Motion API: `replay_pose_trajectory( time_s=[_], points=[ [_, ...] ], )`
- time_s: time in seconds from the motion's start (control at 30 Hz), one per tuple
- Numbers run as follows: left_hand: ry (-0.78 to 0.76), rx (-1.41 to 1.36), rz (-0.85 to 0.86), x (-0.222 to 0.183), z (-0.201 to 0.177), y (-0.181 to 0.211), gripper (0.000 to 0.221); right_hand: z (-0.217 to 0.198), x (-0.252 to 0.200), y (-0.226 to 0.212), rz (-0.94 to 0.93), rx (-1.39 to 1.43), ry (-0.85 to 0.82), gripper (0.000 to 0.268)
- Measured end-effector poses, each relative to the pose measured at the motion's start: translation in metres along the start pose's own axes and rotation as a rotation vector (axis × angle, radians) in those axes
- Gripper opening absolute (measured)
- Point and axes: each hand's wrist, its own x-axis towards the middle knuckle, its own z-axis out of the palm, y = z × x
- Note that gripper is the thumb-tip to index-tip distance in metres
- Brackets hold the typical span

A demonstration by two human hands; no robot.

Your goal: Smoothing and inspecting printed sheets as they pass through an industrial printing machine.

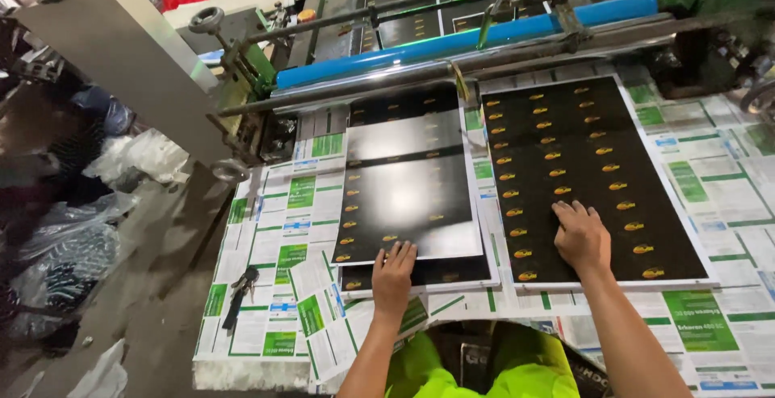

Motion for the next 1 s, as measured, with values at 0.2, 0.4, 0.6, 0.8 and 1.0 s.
replay_pose_trajectory(
  time_s=[0.2, 0.4, 0.6, 0.8, 1.0],
  points=[
    [0.013, 0.105, 0.047, 0.037, 0.035, -0.023, 0.043, 0.036, -0.008, 0.032, -0.022, -0.153, -0.132, 0.046],
    [-0.291, 0.050, -0.005, 0.075, 0.056, -0.035, 0.043, 0.038, -0.005, 0.034, 0.002, -0.176, -0.189, 0.045],
    [-0.226, 0.010, 0.086, 0.065, 0.045, -0.013, 0.047, 0.053, -0.007, 0.048, -0.021, -0.256, -0.282, 0.041],
    [-0.173, -0.316, 0.013, 0.003, -0.002, 0.014, 0.053, 0.041, -0.033, 0.065, -0.209, -0.074, -0.302, 0.039],
    [-0.189, -0.315, 0.070, -0.035, -0.021, 0.011, 0.058, -0.018, -0.087, 0.067, -0.422, -0.059, -0.256, 0.081]
  ],
)
